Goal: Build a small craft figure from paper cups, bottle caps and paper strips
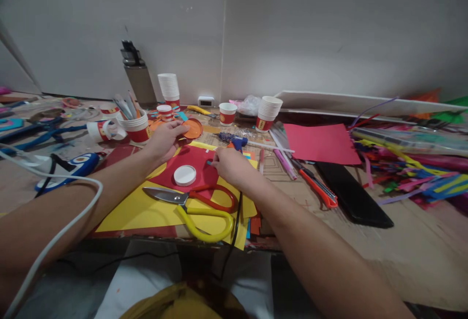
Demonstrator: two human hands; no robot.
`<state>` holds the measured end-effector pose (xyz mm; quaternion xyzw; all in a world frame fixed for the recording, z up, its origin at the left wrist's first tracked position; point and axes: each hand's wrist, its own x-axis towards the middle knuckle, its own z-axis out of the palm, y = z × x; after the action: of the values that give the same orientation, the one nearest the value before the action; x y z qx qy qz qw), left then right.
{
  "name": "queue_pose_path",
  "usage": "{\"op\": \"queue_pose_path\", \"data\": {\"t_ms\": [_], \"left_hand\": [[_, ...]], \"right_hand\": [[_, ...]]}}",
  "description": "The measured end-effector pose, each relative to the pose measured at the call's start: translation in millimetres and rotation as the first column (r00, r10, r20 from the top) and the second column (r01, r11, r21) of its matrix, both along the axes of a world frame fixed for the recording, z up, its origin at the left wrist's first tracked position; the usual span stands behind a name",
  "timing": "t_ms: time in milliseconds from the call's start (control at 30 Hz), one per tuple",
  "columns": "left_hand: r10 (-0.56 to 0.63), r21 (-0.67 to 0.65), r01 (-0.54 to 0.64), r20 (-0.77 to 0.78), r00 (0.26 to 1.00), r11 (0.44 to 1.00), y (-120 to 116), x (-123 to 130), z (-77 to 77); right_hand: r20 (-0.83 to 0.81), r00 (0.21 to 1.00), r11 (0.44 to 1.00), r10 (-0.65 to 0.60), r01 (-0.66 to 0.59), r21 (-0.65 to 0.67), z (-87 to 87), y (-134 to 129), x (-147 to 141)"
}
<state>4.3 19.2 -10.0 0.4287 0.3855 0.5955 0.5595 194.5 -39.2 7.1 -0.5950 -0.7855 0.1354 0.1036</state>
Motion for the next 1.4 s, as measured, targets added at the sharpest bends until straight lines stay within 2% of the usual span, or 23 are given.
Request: {"op": "queue_pose_path", "data": {"t_ms": [100,167,233,333,500,600,1100,1233,1400], "left_hand": [[-0.016,-0.052,0.019,0.063,0.998,0.998,-1.6,1.0,0.6],[-0.022,-0.071,0.027,0.074,0.997,0.997,-3.6,2.5,0.7],[-0.029,-0.079,0.034,0.063,0.998,0.996,-7.0,5.2,1.0],[-0.059,-0.075,0.061,0.036,0.998,0.995,-13.6,10.8,2.1],[-0.092,-0.025,0.092,0.008,0.996,0.995,-22.9,18.8,3.3],[-0.098,-0.001,0.098,-0.001,0.995,0.995,-25.6,21.0,3.1],[-0.142,-0.002,0.142,-0.014,0.99,0.99,-31.4,23.5,10.2],[-0.154,-0.014,0.154,-0.015,0.988,0.988,-31.5,23.0,10.9],[-0.152,-0.059,0.153,0.013,0.988,0.987,-28.8,21.2,11.3]], "right_hand": [[-0.267,0.963,0.999,-0.032,0.037,0.014,-0.9,3.7,0.9],[-0.508,0.859,0.998,-0.065,0.06,-0.026,-2.1,7.2,-0.1],[-0.69,0.72,0.998,-0.067,0.045,-0.05,-3.8,10.4,-1.9],[-0.805,0.59,0.999,-0.054,0.029,-0.046,-6.2,12.4,-5.7],[-0.868,0.48,0.992,-0.124,0.072,-0.101,-6.7,10.2,-10.8],[-0.873,0.468,0.99,-0.138,0.081,-0.114,-6.1,9.7,-11.9],[-0.837,0.513,0.981,-0.188,0.141,-0.134,-2.8,6.6,-14.6],[-0.848,0.491,0.979,-0.198,0.132,-0.152,-2.8,7.1,-14.9],[-0.857,0.448,0.967,-0.255,0.094,-0.239,-3.9,10.6,-12.3]]}}
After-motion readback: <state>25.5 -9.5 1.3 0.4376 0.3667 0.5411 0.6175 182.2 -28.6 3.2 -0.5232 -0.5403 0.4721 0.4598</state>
